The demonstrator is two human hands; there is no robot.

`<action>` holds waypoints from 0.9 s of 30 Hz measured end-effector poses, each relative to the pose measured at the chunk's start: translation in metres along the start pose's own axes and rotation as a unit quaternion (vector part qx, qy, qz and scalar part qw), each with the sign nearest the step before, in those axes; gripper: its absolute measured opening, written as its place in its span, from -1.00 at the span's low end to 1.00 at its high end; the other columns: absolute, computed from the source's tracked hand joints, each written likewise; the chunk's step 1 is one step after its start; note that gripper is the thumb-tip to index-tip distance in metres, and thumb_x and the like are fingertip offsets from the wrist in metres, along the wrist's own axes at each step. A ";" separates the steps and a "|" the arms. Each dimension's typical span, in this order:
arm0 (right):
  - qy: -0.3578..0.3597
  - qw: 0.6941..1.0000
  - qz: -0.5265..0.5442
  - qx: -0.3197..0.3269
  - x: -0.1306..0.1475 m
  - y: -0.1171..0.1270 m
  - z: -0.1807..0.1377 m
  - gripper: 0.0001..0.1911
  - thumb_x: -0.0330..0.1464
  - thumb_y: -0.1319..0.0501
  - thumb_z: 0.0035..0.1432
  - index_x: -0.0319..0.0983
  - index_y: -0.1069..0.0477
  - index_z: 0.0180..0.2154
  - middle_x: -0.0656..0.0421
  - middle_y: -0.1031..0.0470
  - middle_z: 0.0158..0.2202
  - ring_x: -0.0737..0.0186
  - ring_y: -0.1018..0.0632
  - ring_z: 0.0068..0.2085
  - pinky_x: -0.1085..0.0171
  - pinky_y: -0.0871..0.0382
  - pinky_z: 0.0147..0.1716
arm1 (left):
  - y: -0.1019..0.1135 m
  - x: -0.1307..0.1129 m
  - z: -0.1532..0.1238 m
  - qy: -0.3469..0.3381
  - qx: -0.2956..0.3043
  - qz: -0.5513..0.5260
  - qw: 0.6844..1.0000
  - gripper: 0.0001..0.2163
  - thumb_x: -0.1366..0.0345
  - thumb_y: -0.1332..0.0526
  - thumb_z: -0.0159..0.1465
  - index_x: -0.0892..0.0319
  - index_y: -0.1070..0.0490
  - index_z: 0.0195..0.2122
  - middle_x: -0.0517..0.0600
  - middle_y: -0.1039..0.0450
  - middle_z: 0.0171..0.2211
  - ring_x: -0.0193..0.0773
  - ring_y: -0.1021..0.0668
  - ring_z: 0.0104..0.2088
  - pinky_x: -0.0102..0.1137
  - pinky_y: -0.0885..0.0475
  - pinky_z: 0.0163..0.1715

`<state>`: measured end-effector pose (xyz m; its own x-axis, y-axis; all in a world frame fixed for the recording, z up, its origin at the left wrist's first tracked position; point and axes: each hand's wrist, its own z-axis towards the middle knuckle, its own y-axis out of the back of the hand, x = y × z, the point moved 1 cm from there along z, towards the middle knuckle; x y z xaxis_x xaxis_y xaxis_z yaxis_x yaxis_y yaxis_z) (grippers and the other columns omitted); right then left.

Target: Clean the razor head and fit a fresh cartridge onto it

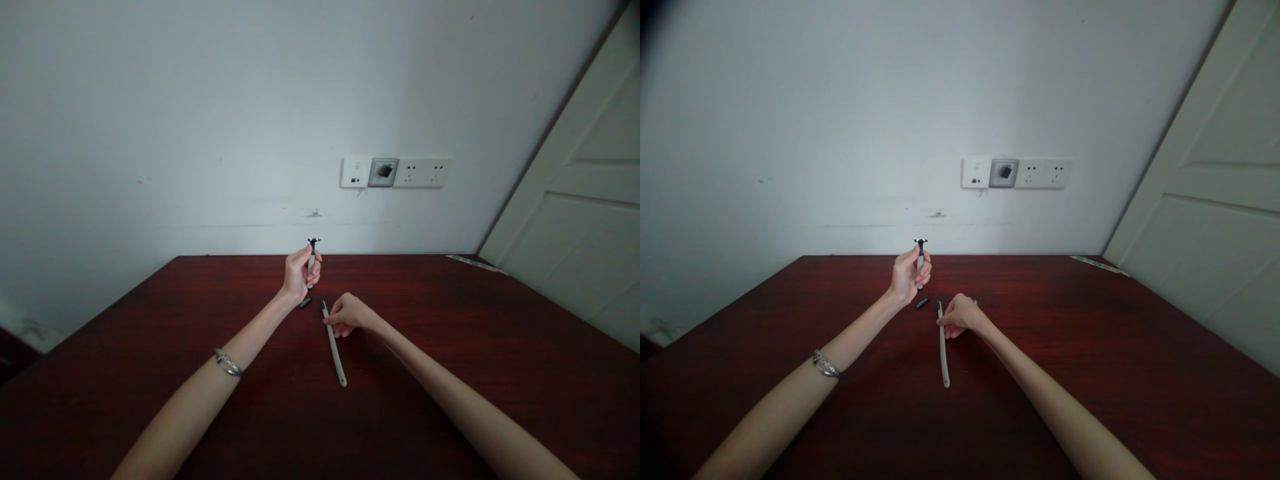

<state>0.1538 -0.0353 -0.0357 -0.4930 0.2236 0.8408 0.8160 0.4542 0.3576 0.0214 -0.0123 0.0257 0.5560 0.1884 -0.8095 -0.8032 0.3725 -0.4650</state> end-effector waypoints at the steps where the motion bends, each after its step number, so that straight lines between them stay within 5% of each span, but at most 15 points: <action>1: 0.004 1.000 -0.005 -0.001 -0.001 0.000 0.001 -0.77 -0.52 -0.25 0.02 -0.33 -0.38 -0.65 0.22 -0.43 -0.75 0.37 -0.49 -0.68 0.47 -0.40 -0.72 | 0.000 0.000 0.000 0.001 0.000 0.000 1.000 -0.70 0.10 -0.21 0.14 0.27 -0.34 -0.50 -0.16 -0.13 -0.76 -0.53 -0.10 -0.79 -0.61 0.04 -0.82; 8: 0.041 0.998 -0.050 -0.022 -0.004 0.002 0.004 -0.74 -0.42 -0.23 0.06 -0.32 -0.35 -0.64 0.19 -0.43 -0.74 0.35 -0.47 -0.71 0.44 -0.39 -0.75 | 0.001 0.004 0.000 0.010 0.007 -0.003 1.000 -0.70 0.09 -0.21 0.14 0.27 -0.34 -0.50 -0.15 -0.14 -0.77 -0.53 -0.09 -0.79 -0.60 0.05 -0.82; 13: 0.110 0.989 -0.067 -0.067 0.009 0.037 -0.009 -0.77 -0.34 -0.23 0.08 -0.32 -0.35 -0.54 0.22 -0.42 -0.69 0.39 -0.45 -0.70 0.47 -0.32 -0.74 | 0.003 0.007 0.000 0.020 0.010 -0.002 1.000 -0.70 0.10 -0.21 0.14 0.28 -0.33 -0.51 -0.15 -0.13 -0.76 -0.54 -0.09 -0.79 -0.61 0.05 -0.82; 19: 0.194 0.956 -0.198 -0.098 0.001 0.087 -0.018 -0.84 -0.33 -0.20 0.03 -0.31 -0.45 -0.43 0.19 -0.46 -0.61 0.38 -0.45 -0.64 0.45 -0.28 -0.71 | 0.005 0.012 0.000 0.041 0.015 0.003 0.999 -0.69 0.09 -0.23 0.11 0.28 -0.32 -0.52 -0.16 -0.13 -0.77 -0.54 -0.08 -0.79 -0.61 0.06 -0.83; 27: 0.206 0.902 -0.374 -0.065 -0.013 0.086 -0.007 -0.80 -0.46 -0.17 -0.04 -0.26 -0.56 -0.37 0.14 -0.57 -0.42 0.29 -0.53 -0.41 0.39 -0.33 -0.43 | 0.009 0.017 0.000 0.051 0.014 0.009 0.999 -0.69 0.09 -0.22 0.13 0.28 -0.33 -0.51 -0.16 -0.14 -0.76 -0.54 -0.08 -0.79 -0.61 0.06 -0.83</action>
<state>0.2326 -0.0046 -0.0129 -0.7884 -0.4553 0.4138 0.3430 0.2330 0.9100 0.0234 -0.0057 0.0079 0.5161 0.1011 -0.8505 -0.8055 0.3949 -0.4418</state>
